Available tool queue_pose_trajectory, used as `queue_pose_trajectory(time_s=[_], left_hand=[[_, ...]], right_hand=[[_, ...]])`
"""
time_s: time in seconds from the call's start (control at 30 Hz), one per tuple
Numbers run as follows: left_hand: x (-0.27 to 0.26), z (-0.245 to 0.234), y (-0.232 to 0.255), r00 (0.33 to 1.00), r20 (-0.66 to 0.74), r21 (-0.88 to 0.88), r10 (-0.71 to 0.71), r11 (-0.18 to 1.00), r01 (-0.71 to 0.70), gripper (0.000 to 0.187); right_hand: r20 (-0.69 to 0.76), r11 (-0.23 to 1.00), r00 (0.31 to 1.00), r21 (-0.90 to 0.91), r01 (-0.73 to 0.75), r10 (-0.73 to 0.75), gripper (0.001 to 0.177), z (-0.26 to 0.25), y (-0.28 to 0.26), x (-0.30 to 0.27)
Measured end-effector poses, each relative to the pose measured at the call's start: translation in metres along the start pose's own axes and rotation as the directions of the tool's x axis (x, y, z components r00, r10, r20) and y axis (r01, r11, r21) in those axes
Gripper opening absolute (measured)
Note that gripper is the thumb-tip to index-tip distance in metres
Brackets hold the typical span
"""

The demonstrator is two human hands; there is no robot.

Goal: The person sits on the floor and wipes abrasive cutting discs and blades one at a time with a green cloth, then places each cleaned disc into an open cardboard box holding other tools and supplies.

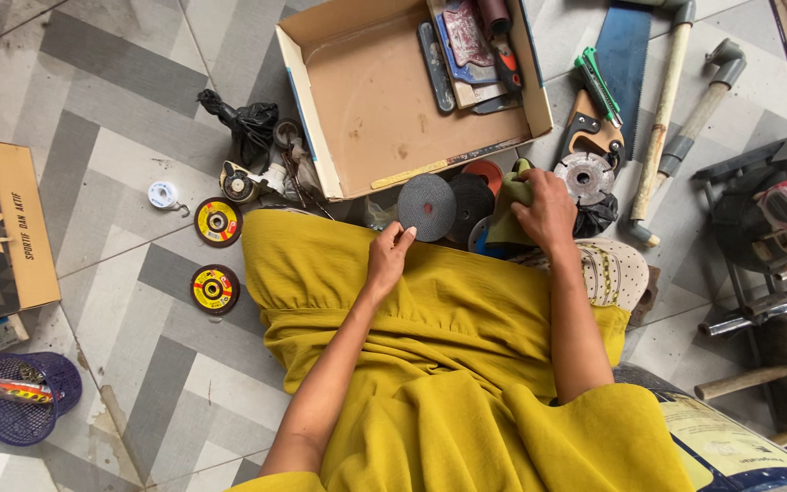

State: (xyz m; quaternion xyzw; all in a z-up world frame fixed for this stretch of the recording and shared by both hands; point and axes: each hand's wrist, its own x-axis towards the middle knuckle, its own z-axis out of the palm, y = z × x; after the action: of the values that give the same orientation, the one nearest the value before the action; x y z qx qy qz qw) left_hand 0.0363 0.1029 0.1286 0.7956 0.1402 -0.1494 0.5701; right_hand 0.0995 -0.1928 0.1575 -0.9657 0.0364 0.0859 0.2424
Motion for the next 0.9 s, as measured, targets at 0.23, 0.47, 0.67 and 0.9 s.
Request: queue_pose_trajectory(time_s=[0.23, 0.47, 0.67, 0.9], left_hand=[[-0.014, 0.019, 0.012, 0.959, 0.01, 0.091, 0.282, 0.955, -0.281, 0.02], [-0.029, 0.006, 0.017, 0.978, 0.096, 0.201, 0.183, 0.959, -0.199, 0.03], [-0.018, -0.035, 0.029, 0.978, 0.195, -0.395, -0.068, 0.908, 0.142, 0.025], [-0.035, -0.014, 0.042, 0.609, 0.658, -0.592, 0.444, -0.196, 0.782, 0.014]], right_hand=[[-0.085, 0.894, 0.912, 0.181, 0.409, -0.4, 0.061, -0.037, -0.077, -0.056], [-0.114, 0.938, 0.931, -0.019, 0.347, -0.347, 0.053, -0.007, -0.055, -0.044], [-0.132, 0.977, 0.991, 0.211, 0.021, 0.008, 0.053, -0.003, -0.007, -0.037], [-0.038, 0.88, 0.998, 0.472, 0.057, -0.045, 0.054, -0.017, -0.04, -0.034]])
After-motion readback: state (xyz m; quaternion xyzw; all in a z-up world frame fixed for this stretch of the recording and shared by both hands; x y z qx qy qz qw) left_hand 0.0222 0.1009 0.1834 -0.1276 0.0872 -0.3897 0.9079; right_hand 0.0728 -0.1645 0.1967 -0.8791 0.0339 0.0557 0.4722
